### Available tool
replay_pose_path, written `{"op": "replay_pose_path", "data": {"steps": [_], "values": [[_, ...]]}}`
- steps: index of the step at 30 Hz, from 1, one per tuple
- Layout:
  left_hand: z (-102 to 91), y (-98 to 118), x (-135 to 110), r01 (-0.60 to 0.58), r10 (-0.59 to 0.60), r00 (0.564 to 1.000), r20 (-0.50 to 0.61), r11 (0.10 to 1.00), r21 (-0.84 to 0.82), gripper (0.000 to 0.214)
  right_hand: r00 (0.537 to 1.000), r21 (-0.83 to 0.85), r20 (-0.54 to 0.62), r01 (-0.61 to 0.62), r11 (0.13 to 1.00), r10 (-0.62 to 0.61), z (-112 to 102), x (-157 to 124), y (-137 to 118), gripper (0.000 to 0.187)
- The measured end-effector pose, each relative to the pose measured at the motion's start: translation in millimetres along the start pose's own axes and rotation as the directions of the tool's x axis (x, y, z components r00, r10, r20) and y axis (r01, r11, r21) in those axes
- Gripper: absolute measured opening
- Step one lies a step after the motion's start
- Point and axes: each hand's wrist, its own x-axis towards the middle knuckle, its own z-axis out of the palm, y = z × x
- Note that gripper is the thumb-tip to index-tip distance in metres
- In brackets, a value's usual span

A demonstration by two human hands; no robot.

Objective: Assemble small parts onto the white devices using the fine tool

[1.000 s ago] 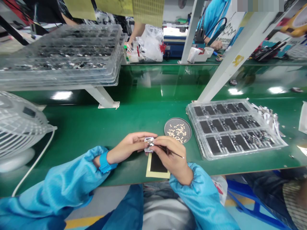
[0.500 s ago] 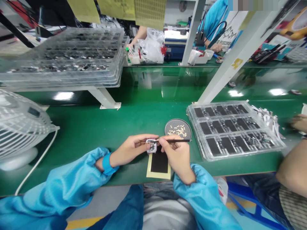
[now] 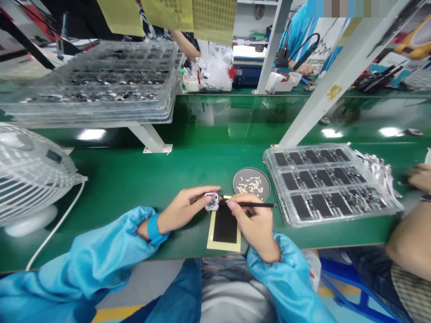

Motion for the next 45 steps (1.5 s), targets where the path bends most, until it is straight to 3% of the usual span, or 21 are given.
{"op": "replay_pose_path", "data": {"steps": [5, 10, 13, 15, 17, 19, 22, 24, 27, 35, 41, 45], "values": [[-3.7, 3, -2, -0.029, 0.028, 0.999, 0.018, 0.998, 0.048, 0.039, 0.994, -0.067, 0.088, -0.051, 0.996, 0.057, -7, -4, 8, 0.011], [-7.0, 7, -2, 0.031, -0.031, 0.999, -0.042, 0.999, 0.015, 0.042, 0.996, 0.03, 0.084, -0.025, 0.999, 0.023, -29, -12, -11, 0.031], [-6.6, 8, 2, 0.065, -0.073, 0.995, -0.061, 0.99, -0.129, 0.051, 0.998, 0.0, -0.049, 0.034, 0.999, -0.034, -65, 1, -35, 0.042], [-5.8, 6, 4, 0.055, -0.067, 0.996, -0.051, 0.977, -0.206, 0.053, 0.971, -0.223, -0.222, 0.031, 0.974, -0.082, -102, 22, -49, 0.042], [-5.1, 4, 5, 0.046, -0.061, 0.997, -0.05, 0.967, -0.252, 0.05, 0.883, -0.595, -0.42, -0.094, 0.798, -0.21, -147, 50, -60, 0.038], [-4.9, 1, 6, 0.054, -0.072, 0.995, -0.061, 0.963, -0.265, 0.046, 0.871, -0.775, -0.426, -0.213, 0.595, -0.243, -194, 74, -65, 0.033], [-5.5, 0, 6, 0.094, -0.107, 0.992, -0.062, 0.977, -0.191, 0.046, 0.92, -0.896, -0.384, -0.352, 0.27, -0.074, -248, 91, -62, 0.033], [-6.3, 0, 6, 0.121, -0.128, 0.99, -0.058, 0.986, -0.119, 0.049, 0.922, -0.92, -0.377, -0.384, 0.073, 0.093, -267, 87, -55, 0.035], [-7.1, 1, 7, 0.144, -0.148, 0.988, -0.04, 0.986, -0.078, 0.051, 0.887, -0.922, -0.386, -0.382, -0.067, 0.253, -276, 71, -42, 0.031], [-5.9, 9, 8, 0.191, -0.195, 0.98, -0.047, 0.978, -0.079, 0.056, 0.84, -0.893, -0.441, -0.446, -0.064, 0.317, -287, 42, -22, 0.053], [-7.5, 10, 6, 0.203, -0.203, 0.979, -0.03, 0.979, -0.012, 0.059, 0.834, -0.87, -0.451, -0.491, 0.053, 0.316, -292, 41, -13, 0.039], [-6.4, 2, 3, 0.2, -0.199, 0.98, 0.025, 0.978, -0.058, 0.058, 0.831, -0.825, -0.504, -0.544, 0.155, 0.237, -288, 33, -17, 0.036]]}}
